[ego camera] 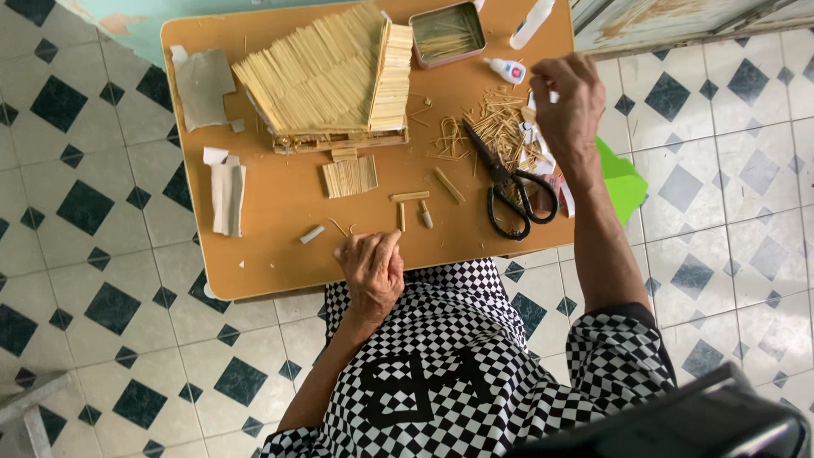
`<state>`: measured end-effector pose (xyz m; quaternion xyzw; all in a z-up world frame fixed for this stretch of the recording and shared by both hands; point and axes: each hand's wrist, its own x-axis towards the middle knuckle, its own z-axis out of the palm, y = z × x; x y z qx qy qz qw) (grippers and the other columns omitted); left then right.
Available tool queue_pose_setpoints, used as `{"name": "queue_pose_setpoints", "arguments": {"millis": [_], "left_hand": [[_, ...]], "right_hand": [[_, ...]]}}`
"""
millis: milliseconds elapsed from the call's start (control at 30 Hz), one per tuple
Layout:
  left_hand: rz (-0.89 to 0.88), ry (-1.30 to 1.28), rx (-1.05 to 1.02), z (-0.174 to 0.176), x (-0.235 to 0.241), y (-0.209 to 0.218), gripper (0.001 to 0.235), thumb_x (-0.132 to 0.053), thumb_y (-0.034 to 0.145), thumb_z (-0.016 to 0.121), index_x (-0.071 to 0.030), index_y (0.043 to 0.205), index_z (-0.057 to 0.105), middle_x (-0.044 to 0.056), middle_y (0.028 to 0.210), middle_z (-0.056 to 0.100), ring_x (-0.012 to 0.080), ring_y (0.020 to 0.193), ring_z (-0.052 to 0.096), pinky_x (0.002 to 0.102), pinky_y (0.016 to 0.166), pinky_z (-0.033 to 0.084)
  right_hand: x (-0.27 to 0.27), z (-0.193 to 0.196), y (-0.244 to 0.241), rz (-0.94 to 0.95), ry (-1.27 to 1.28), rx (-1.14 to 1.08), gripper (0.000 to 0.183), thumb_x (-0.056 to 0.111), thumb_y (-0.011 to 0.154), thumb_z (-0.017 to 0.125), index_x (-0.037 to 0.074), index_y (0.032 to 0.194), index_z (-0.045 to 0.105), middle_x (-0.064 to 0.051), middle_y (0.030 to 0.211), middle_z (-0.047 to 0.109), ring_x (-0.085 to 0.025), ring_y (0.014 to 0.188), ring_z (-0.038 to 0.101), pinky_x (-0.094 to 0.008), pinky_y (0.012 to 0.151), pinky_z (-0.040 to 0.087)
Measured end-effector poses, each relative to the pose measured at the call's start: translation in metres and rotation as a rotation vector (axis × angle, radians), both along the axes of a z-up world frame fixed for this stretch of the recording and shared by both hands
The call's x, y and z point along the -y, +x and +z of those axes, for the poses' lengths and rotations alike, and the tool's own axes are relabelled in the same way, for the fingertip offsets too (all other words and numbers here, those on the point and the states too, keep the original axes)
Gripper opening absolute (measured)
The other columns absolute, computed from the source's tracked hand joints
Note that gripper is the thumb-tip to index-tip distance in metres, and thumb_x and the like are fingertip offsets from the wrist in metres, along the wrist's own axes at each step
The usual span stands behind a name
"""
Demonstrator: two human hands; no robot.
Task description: The person cuts thin wooden sticks with scissors and arranges them on a table. They then apply glue from a small bottle to the sticks and join them together to build a small wooden structure.
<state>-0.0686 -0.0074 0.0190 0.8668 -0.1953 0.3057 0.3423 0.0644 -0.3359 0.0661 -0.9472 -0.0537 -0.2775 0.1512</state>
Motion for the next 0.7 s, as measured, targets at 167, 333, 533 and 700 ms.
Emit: {"name": "queue_pose_setpoints", "arguments": {"millis": [167,333,533,700], "left_hand": [[0.045,0.019,-0.019,0.010,-0.002,0.002,0.020,-0.022,0.096,0.046,-0.010,0.094,0.063,0.001,0.079,0.061,0.0177,0.077,0.053,0.036,0.081,0.033],[0.045,0.050,-0.006,0.006,-0.002,-0.001,0.017,-0.019,0.095,0.048,-0.009,0.095,0.062,0.001,0.078,0.061,0.0180,0.077,0.054,0.037,0.082,0.033],[0.058,0.064,-0.038,0.010,-0.001,-0.003,0.018,-0.019,0.095,0.048,-0.010,0.095,0.063,0.000,0.076,0.059,0.0192,0.080,0.054,0.036,0.081,0.033],[0.035,0.069,-0.058,0.007,0.001,-0.005,0.011,-0.013,0.091,0.055,-0.011,0.096,0.065,-0.002,0.076,0.060,0.0180,0.079,0.054,0.037,0.083,0.033]], "right_hand": [[-0.012,-0.028,0.019,-0.070,-0.333,-0.020,0.015,0.016,0.091,0.069,0.009,0.104,0.067,-0.007,0.094,0.058,-0.022,0.083,0.049,-0.035,0.067,0.040],[-0.008,-0.056,0.031,-0.184,-0.521,-0.076,0.010,0.017,0.091,0.063,0.010,0.098,0.061,-0.004,0.083,0.046,-0.019,0.073,0.044,-0.031,0.058,0.039],[-0.002,-0.063,0.031,-0.204,-0.436,-0.112,0.023,0.020,0.082,0.074,0.012,0.102,0.065,-0.006,0.090,0.054,-0.022,0.079,0.049,-0.033,0.065,0.040],[0.008,-0.076,0.036,-0.226,-0.522,-0.012,0.019,0.007,0.072,0.064,0.012,0.091,0.063,-0.005,0.089,0.050,-0.020,0.081,0.043,-0.030,0.058,0.040]]}}
